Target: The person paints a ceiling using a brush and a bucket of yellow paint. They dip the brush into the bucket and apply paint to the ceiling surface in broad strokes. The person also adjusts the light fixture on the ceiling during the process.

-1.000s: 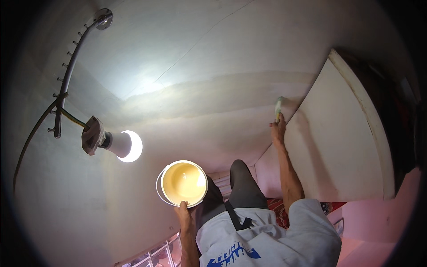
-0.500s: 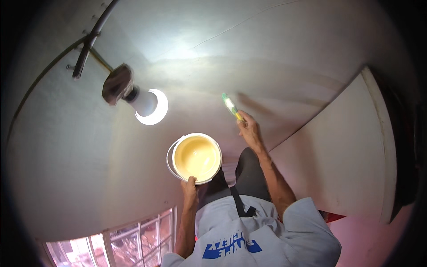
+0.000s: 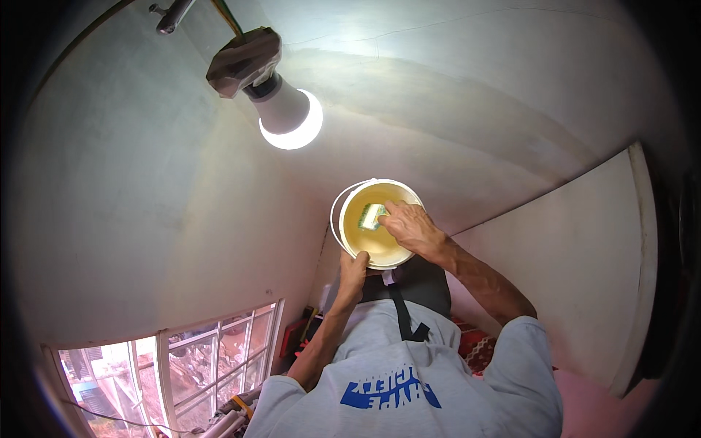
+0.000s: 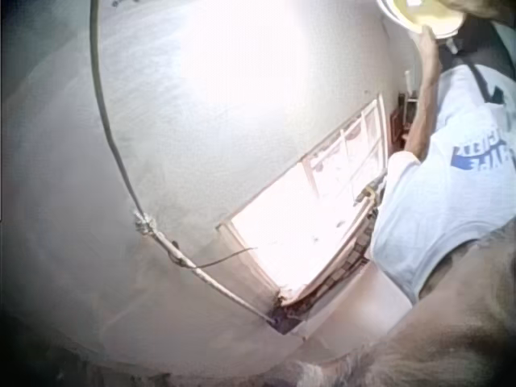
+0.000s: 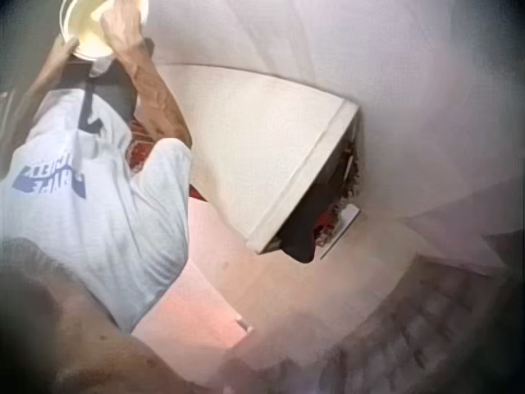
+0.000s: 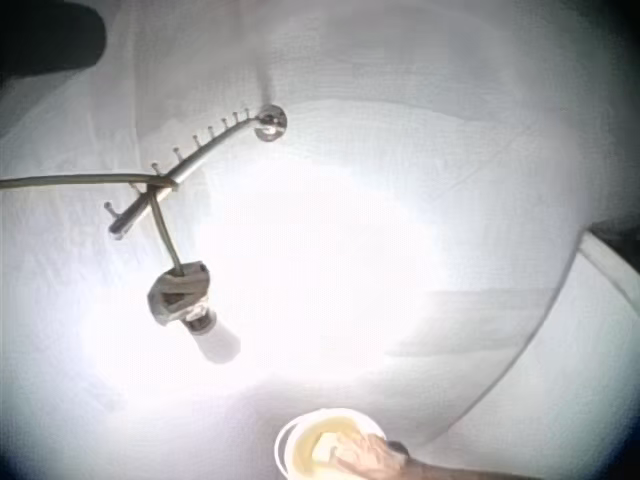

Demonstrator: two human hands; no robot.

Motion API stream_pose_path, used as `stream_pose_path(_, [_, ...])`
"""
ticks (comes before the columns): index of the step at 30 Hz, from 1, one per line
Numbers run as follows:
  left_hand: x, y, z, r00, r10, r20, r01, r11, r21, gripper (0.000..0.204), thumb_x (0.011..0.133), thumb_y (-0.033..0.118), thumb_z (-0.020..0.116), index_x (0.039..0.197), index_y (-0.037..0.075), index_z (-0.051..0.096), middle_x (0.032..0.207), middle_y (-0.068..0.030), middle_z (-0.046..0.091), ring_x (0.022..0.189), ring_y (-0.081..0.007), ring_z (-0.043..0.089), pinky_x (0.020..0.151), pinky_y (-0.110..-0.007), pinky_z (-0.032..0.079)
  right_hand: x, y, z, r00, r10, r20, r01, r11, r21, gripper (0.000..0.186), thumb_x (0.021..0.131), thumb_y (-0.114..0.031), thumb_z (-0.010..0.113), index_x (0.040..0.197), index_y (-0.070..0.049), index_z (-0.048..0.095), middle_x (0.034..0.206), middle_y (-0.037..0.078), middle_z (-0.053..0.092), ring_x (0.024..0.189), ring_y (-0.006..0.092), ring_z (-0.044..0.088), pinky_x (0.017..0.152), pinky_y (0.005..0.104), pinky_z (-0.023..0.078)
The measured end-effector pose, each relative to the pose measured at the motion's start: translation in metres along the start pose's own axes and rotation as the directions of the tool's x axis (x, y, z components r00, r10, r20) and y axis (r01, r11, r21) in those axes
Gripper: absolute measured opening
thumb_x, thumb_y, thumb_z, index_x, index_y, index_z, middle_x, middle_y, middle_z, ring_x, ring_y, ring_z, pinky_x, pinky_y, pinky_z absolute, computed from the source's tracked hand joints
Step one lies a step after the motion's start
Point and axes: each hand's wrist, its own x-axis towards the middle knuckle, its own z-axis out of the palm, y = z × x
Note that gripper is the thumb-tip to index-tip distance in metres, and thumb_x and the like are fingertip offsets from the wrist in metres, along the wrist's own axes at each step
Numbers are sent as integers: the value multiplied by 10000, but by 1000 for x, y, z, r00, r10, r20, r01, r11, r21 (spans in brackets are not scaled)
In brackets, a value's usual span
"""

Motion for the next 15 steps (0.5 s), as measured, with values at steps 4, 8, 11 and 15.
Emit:
stream_pose_path(4, [9,-26,-9,997,71,-18,-70,997,32,506,829,56,455,1319,-24,358,1123,-184,563,857,-253,669,629,-376,623,15,0,45,998,-48,-47,48,999,-5,125,762,-78,600,840,-15,674,902,137,570,843,296,614,688,390,526])
stream_pose_path(8, [-3,-13,-8,1000,1,9,-1,999,32,525,848,49,433,1355,-21,318,1130,-195,557,875,-277,670,675,-395,623,12,0,68,996,-85,11,86,986,-140,159,738,-79,630,865,-23,708,936,119,601,857,266,631,652,361,542])
stream_pose_path(11, [0,-18,-4,1000,-12,1,12,1000,-25,616,834,62,440,1412,15,232,1182,-203,511,890,-266,650,636,-377,617,8,2,46,981,-11,194,60,966,-250,97,699,-79,677,777,-36,716,891,97,624,829,245,654,625,340,551])
stream_pose_path(15, [3,-20,-9,999,37,11,-37,999,-16,591,830,50,445,1395,-3,278,1190,-187,523,925,-258,643,687,-358,608,4,6,19,993,-17,121,37,985,-166,125,766,-89,618,833,-20,698,849,130,597,795,288,647,630,384,541])
